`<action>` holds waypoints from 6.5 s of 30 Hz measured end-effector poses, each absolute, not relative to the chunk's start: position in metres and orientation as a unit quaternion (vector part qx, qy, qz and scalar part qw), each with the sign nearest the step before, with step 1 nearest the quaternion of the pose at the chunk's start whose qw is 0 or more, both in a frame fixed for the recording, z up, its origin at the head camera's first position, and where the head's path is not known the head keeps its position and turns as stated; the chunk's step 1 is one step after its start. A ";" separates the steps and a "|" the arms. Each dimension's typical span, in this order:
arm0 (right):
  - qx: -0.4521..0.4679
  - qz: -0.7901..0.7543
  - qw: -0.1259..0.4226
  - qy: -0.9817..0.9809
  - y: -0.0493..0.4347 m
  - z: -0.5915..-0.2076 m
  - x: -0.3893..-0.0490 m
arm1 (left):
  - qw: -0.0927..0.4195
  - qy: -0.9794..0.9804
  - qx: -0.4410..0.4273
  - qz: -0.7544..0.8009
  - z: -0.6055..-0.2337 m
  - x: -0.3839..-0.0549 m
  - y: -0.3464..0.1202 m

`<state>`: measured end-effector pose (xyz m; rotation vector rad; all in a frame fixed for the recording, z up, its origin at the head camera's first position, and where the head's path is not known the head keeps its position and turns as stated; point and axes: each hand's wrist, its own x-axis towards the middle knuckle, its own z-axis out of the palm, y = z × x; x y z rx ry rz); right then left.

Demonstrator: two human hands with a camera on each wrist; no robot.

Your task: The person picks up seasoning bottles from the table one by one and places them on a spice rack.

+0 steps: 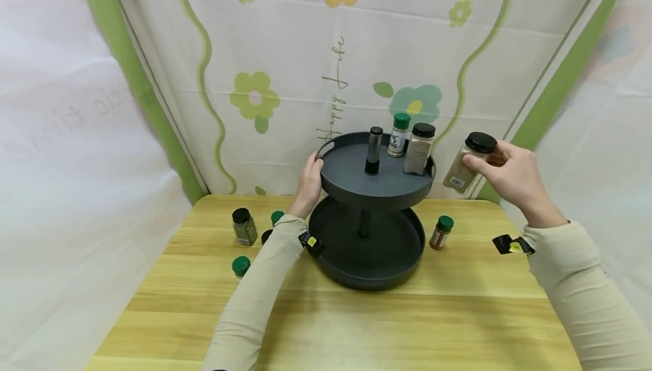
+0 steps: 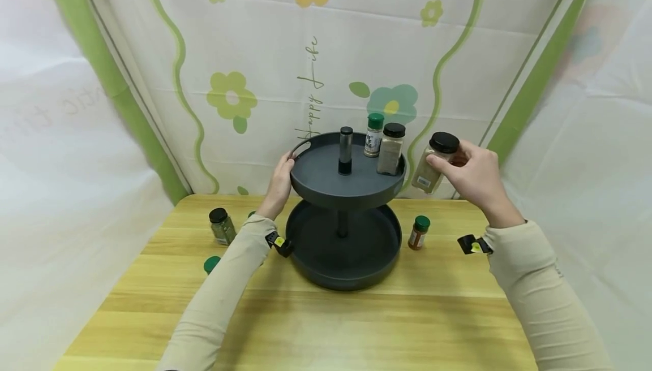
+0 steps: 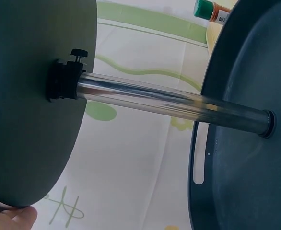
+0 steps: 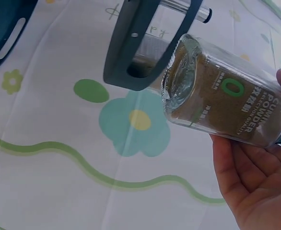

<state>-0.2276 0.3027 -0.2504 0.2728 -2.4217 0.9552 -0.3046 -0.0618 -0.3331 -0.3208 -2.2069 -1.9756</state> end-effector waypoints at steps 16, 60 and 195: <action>0.090 0.325 0.246 -0.909 0.289 -0.229 -0.237 | 0.089 -0.758 -0.108 -0.637 -0.332 -0.294 -0.061; 0.141 0.322 0.172 -0.920 0.241 -0.233 -0.259 | 0.109 -0.778 -0.118 -0.607 -0.331 -0.282 -0.062; 0.072 0.341 0.061 -0.935 0.339 -0.470 -0.279 | 0.057 -0.723 -0.132 -0.676 -0.321 -0.312 -0.070</action>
